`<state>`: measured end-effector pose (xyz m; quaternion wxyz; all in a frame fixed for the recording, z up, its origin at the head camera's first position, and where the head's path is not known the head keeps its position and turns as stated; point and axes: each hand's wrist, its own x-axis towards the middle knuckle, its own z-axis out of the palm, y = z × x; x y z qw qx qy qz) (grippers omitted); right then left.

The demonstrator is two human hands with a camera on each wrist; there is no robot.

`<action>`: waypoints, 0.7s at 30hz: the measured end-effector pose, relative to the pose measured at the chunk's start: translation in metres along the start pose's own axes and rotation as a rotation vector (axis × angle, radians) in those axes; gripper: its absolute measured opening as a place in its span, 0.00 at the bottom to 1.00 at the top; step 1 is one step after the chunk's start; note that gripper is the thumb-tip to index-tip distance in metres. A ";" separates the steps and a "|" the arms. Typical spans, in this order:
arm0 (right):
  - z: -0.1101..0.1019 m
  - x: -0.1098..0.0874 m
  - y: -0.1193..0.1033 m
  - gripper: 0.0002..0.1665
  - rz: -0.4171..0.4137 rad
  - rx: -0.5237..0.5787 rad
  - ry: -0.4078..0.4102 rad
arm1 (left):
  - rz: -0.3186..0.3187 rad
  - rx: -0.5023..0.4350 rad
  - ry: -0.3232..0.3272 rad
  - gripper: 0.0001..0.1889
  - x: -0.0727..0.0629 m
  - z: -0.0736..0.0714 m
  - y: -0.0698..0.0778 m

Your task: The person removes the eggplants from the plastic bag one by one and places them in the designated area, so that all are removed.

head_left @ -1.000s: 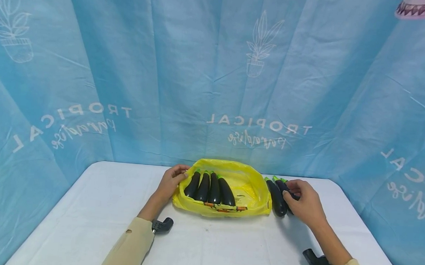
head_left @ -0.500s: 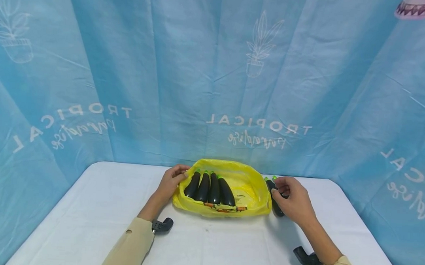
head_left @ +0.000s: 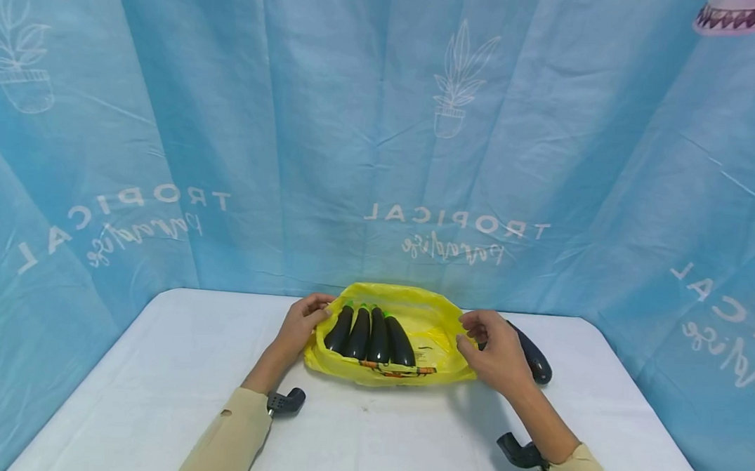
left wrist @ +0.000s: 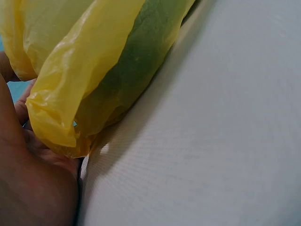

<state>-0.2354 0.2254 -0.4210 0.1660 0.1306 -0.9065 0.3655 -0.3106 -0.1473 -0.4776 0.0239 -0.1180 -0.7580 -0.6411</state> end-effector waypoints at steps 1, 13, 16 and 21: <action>0.002 0.001 -0.001 0.17 -0.003 0.001 -0.001 | 0.000 0.000 0.003 0.16 0.002 0.000 -0.005; 0.024 0.011 -0.009 0.19 -0.002 0.035 -0.075 | 0.019 0.008 0.029 0.17 0.013 -0.001 -0.030; 0.028 0.013 -0.010 0.19 0.005 0.046 -0.094 | 0.015 0.012 0.025 0.17 0.013 -0.001 -0.030; 0.037 0.016 -0.013 0.19 0.014 0.065 -0.119 | 0.002 0.001 0.014 0.17 0.007 0.000 -0.015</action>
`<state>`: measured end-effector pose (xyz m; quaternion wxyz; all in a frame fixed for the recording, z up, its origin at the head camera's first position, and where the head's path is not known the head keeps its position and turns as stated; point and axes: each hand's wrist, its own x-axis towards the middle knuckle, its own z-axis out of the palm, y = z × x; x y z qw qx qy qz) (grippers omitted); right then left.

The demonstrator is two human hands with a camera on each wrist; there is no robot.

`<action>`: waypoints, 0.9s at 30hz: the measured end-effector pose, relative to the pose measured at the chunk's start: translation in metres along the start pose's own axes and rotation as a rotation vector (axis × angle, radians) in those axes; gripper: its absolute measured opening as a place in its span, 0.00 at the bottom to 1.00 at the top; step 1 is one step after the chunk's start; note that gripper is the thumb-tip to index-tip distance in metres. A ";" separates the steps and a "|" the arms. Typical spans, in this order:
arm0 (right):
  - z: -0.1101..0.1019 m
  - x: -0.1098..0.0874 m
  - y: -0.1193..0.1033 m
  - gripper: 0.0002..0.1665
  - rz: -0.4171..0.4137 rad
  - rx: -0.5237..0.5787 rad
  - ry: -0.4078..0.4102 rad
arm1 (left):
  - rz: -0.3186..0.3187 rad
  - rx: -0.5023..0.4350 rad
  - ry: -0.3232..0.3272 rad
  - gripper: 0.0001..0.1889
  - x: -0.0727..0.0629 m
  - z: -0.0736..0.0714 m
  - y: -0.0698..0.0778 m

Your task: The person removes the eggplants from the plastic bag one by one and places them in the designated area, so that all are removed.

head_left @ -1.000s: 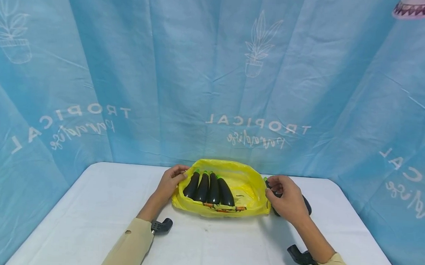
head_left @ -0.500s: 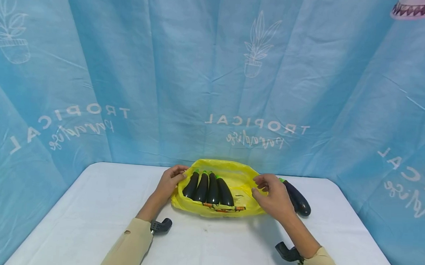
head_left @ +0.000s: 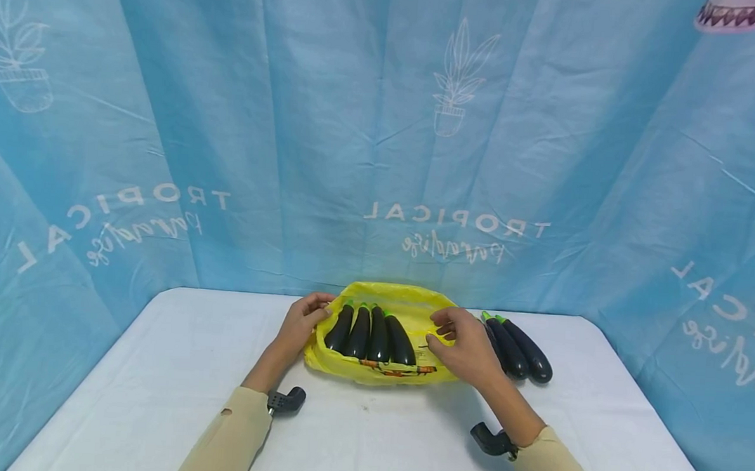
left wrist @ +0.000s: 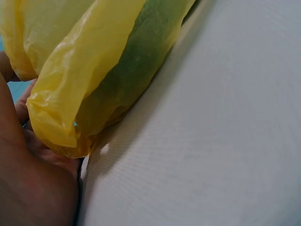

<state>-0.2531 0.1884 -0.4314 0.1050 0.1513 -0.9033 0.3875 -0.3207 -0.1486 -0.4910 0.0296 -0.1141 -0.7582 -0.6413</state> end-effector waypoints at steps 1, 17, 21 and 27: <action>0.002 0.001 0.000 0.19 -0.002 0.002 -0.002 | 0.006 -0.001 -0.003 0.17 -0.002 0.000 0.004; 0.030 0.010 -0.006 0.20 0.077 -0.077 -0.071 | 0.018 0.002 0.012 0.17 0.005 0.000 -0.016; 0.033 0.012 -0.008 0.22 0.101 -0.077 -0.108 | 0.029 0.009 0.015 0.17 0.007 -0.001 -0.019; 0.037 0.014 -0.008 0.25 0.132 -0.073 -0.169 | 0.033 0.019 0.008 0.17 0.008 -0.002 -0.020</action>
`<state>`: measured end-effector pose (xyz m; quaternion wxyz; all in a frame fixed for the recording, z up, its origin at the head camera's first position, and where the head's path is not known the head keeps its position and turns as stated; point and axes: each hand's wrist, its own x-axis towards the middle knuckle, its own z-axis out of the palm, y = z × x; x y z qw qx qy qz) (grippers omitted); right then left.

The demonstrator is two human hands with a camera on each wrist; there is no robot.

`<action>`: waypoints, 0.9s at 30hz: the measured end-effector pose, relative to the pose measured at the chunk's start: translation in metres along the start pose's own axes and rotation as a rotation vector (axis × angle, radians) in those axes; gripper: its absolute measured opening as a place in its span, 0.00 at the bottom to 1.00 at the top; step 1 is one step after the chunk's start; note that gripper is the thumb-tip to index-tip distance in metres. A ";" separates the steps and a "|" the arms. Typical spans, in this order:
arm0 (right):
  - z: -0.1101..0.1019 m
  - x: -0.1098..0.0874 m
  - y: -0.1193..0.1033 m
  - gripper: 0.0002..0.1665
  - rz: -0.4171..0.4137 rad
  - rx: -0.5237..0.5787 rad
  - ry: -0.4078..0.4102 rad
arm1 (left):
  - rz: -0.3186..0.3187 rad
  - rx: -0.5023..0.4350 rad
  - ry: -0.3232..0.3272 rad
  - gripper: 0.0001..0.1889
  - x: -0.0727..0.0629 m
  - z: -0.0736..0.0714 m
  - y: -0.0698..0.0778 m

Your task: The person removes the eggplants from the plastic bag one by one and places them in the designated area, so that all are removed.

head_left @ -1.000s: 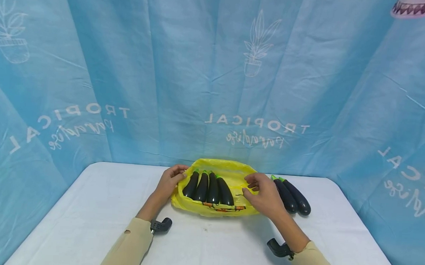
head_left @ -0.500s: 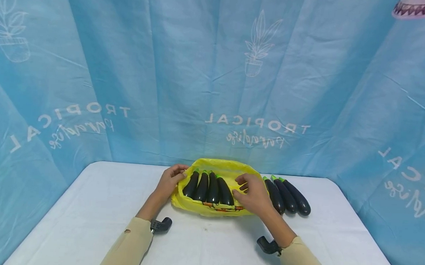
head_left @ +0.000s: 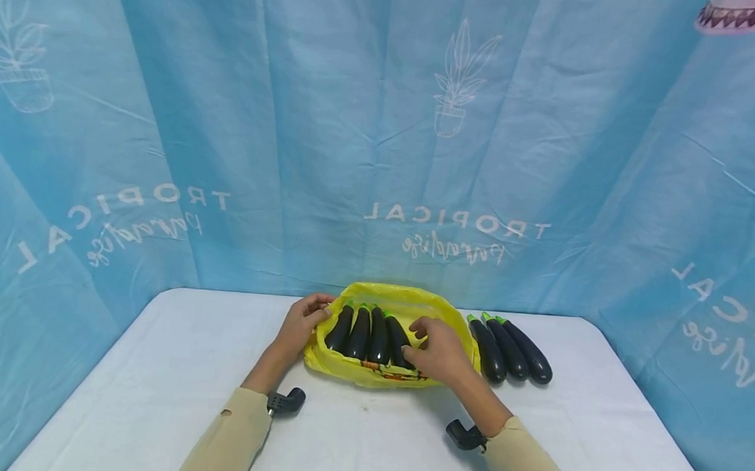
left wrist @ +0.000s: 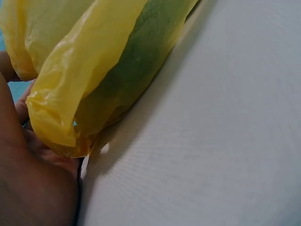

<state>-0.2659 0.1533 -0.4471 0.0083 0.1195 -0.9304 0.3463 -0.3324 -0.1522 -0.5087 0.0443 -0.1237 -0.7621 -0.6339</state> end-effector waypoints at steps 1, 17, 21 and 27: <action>0.001 0.000 0.000 0.26 0.003 0.000 -0.008 | -0.003 0.003 -0.004 0.17 -0.002 0.000 0.005; 0.007 0.001 0.001 0.26 0.021 -0.036 -0.035 | -0.037 0.019 0.007 0.17 -0.004 0.003 0.012; 0.009 0.000 0.000 0.25 0.030 -0.042 -0.032 | -0.015 0.023 0.012 0.16 -0.003 0.003 0.008; 0.012 -0.002 -0.005 0.24 0.048 -0.042 -0.004 | 0.003 -0.028 -0.019 0.16 -0.012 0.001 0.030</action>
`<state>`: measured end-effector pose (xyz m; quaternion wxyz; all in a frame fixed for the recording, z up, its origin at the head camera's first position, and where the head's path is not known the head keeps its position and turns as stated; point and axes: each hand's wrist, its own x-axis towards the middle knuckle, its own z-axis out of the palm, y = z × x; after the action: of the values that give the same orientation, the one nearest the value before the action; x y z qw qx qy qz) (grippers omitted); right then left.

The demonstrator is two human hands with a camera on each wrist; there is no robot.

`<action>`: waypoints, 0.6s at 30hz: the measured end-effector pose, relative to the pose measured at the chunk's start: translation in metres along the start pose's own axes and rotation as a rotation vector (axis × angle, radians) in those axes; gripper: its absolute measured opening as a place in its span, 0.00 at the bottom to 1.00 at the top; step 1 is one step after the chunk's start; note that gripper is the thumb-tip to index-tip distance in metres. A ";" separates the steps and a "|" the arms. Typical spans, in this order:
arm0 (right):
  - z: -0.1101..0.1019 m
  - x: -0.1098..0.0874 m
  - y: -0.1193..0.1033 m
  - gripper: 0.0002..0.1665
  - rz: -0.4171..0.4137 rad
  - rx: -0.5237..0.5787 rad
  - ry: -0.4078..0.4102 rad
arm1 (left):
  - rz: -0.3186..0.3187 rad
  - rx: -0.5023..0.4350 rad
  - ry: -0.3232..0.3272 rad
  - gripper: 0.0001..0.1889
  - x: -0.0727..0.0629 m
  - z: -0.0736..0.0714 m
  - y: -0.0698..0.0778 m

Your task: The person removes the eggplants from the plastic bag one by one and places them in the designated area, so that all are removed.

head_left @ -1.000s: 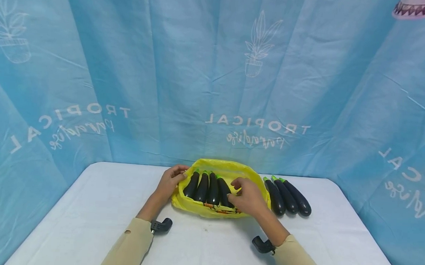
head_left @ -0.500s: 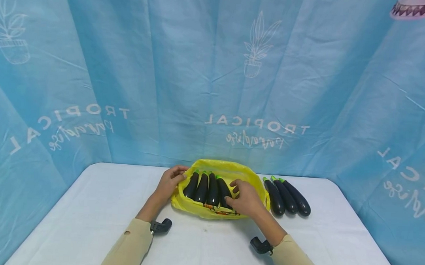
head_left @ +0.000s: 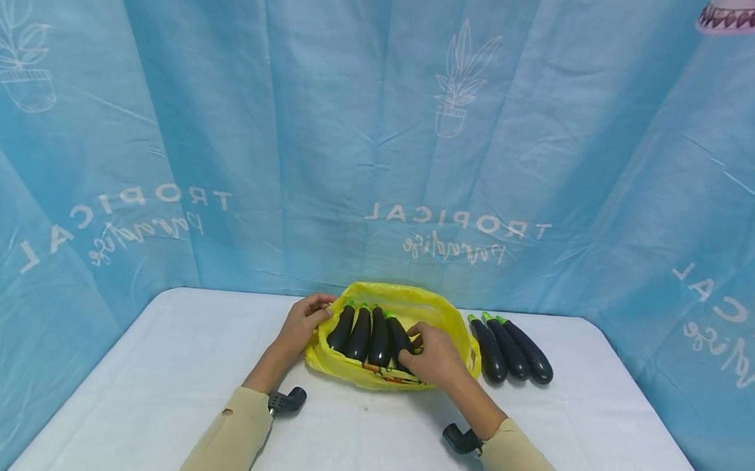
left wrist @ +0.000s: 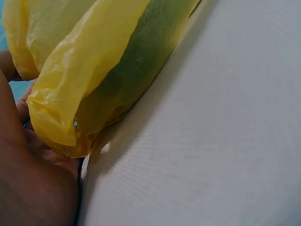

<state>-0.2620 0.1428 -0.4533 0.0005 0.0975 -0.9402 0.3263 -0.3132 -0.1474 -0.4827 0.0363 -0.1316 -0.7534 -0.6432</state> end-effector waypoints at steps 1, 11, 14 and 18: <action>0.000 0.000 0.000 0.24 0.003 0.000 0.003 | -0.001 -0.003 -0.005 0.16 -0.001 0.000 0.003; 0.004 0.000 0.001 0.25 -0.011 -0.014 0.019 | -0.026 0.026 -0.011 0.16 -0.003 0.000 0.011; 0.004 -0.001 0.001 0.25 -0.007 -0.011 0.022 | -0.032 0.012 -0.006 0.16 -0.003 0.000 0.011; 0.004 -0.001 0.001 0.25 0.001 -0.009 0.019 | -0.031 0.002 -0.001 0.16 -0.004 0.000 0.010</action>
<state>-0.2609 0.1410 -0.4572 0.0097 0.0940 -0.9417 0.3229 -0.3070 -0.1464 -0.4740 0.0261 -0.1204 -0.7562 -0.6427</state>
